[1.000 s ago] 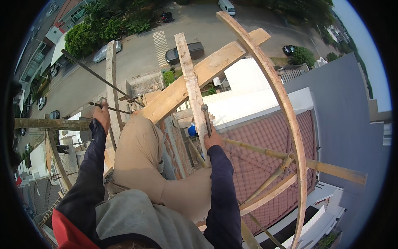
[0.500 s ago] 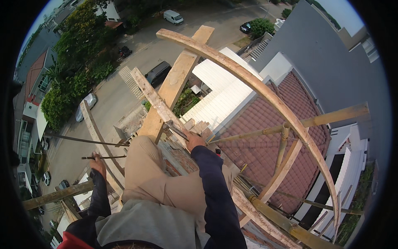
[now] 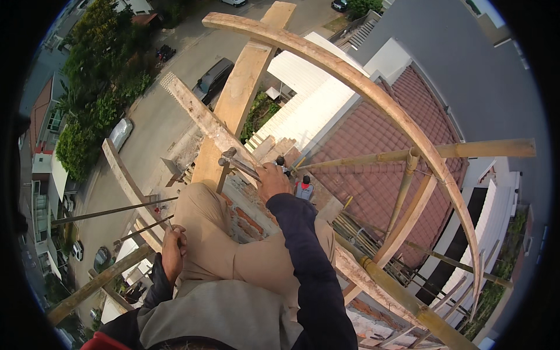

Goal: The person secures bamboo poles to a wooden frame using wire and pliers, then hammers nails into the frame. The person moves along the scaffolding and walks onto the roof, carrying tools.

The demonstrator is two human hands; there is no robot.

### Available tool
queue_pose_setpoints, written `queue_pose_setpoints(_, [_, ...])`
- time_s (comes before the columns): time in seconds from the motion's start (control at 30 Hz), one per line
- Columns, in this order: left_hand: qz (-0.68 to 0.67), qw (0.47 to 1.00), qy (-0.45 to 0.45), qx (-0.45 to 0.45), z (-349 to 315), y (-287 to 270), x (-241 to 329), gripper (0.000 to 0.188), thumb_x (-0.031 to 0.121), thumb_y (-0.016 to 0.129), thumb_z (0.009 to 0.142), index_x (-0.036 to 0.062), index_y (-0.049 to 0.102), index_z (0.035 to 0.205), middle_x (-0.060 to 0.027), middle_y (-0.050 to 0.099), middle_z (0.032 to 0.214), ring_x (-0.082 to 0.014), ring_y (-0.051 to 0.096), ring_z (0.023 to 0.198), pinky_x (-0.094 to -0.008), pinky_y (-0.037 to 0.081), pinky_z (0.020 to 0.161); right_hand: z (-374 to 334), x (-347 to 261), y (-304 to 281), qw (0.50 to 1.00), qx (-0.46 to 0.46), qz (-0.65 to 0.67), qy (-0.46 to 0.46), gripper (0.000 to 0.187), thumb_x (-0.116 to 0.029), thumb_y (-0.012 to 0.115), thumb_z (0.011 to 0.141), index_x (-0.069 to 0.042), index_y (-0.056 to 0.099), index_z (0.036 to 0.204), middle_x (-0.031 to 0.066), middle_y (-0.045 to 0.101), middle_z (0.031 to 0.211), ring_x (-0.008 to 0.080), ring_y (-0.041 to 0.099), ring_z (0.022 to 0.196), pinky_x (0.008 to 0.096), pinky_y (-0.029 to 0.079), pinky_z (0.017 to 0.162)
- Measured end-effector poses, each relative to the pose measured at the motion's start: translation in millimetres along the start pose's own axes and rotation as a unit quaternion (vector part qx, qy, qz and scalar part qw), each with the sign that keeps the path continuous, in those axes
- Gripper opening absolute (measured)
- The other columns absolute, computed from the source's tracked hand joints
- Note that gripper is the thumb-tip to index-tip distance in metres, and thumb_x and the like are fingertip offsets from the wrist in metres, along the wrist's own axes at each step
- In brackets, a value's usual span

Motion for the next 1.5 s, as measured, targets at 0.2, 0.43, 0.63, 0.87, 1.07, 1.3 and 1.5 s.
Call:
queue_pose_setpoints(0.2, [0.037, 0.971, 0.085, -0.221, 65.7, 111.6, 57.2, 0.024, 0.026, 0.05, 0.102, 0.005, 0.06, 0.107, -0.0002, 0.058, 0.078, -0.0089, 0.052, 0.061, -0.0233, 0.042, 0.055, -1.4, -62.2, -33.4, 0.909, -0.036, 0.415, -0.011, 0.032, -0.026, 0.07, 0.086, 0.0, 0.064, 0.105, 0.0119, 0.066, 0.085, 0.0224, 0.063, 0.08, 0.0342, 0.048, 0.073])
queue_pose_setpoints(0.43, [0.192, 0.918, 0.112, -0.327, 97.7, 151.1, 78.6, 0.032, 0.032, 0.058, 0.098, 0.0018, 0.066, 0.091, 0.0, 0.06, 0.071, -0.0071, 0.051, 0.059, -0.0228, 0.04, 0.053, -5.2, -53.4, -47.7, 0.825, -0.035, 0.561, 0.059, 0.024, -0.016, 0.069, 0.087, -0.001, 0.064, 0.106, -0.0012, 0.058, 0.069, 0.0037, 0.044, 0.051, 0.0208, 0.032, 0.045])
queue_pose_setpoints(0.63, [0.088, 0.908, -0.018, -0.408, 112.1, 158.5, 71.9, 0.038, 0.035, 0.057, 0.099, -0.0002, 0.065, 0.11, -0.0031, 0.063, 0.075, -0.0076, 0.055, 0.059, -0.022, 0.042, 0.053, -0.7, -33.3, -46.7, 0.793, -0.04, 0.588, 0.157, 0.015, -0.016, 0.07, 0.088, -0.005, 0.061, 0.092, 0.002, 0.06, 0.069, 0.0049, 0.047, 0.049, 0.0213, 0.037, 0.042])
queue_pose_setpoints(0.87, [-0.187, 0.928, 0.019, -0.322, 129.9, 175.6, 65.7, 0.039, 0.023, 0.055, 0.1, -0.0019, 0.054, 0.13, -0.0027, 0.062, 0.08, -0.0087, 0.051, 0.059, -0.0217, 0.04, 0.054, 25.3, -21.7, -52.7, 0.664, 0.09, 0.72, 0.18, 0.016, -0.016, 0.068, 0.089, -0.006, 0.057, 0.093, 0.0059, 0.063, 0.076, 0.0077, 0.05, 0.048, 0.0238, 0.039, 0.039])
queue_pose_setpoints(1.07, [-0.16, 0.904, 0.082, -0.388, 149.6, 198.3, 96.7, 0.042, 0.023, 0.06, 0.097, -0.0025, 0.057, 0.13, -0.0004, 0.059, 0.079, -0.0067, 0.045, 0.06, -0.0208, 0.038, 0.054, 51.8, -16.0, -52.7, 0.607, 0.099, 0.765, 0.189, 0.014, -0.017, 0.067, 0.089, -0.007, 0.057, 0.09, 0.0042, 0.06, 0.072, 0.0073, 0.049, 0.047, 0.0229, 0.038, 0.037])
queue_pose_setpoints(1.3, [0.094, 0.895, 0.103, -0.424, 183.5, 194.2, 131.6, 0.034, 0.031, 0.063, 0.095, 0.0019, 0.068, 0.111, 0.0026, 0.058, 0.073, -0.0036, 0.042, 0.057, -0.0205, 0.032, 0.05, 80.4, -7.4, -55.1, 0.743, 0.058, 0.638, 0.192, 0.016, -0.016, 0.067, 0.088, -0.006, 0.055, 0.09, 0.0043, 0.061, 0.07, 0.0075, 0.048, 0.044, 0.0229, 0.037, 0.035])
queue_pose_setpoints(1.5, [0.25, 0.87, 0.239, -0.351, 243.8, 208.9, 134.7, 0.026, 0.026, 0.059, 0.096, 0.0013, 0.066, 0.094, -0.0069, 0.061, 0.073, -0.0179, 0.051, 0.057, -0.032, 0.039, 0.055, 125.3, -5.5, -62.7, 0.846, 0.069, 0.496, 0.185, 0.03, -0.027, 0.068, 0.089, -0.001, 0.058, 0.1, 0.0032, 0.057, 0.064, 0.0091, 0.047, 0.04, 0.0249, 0.036, 0.035])
Point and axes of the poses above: each hand's wrist, its own z-axis towards the middle knuckle, its own y-axis out of the palm, x = y × z, the point moved 3 cm from there along z, towards the middle knuckle
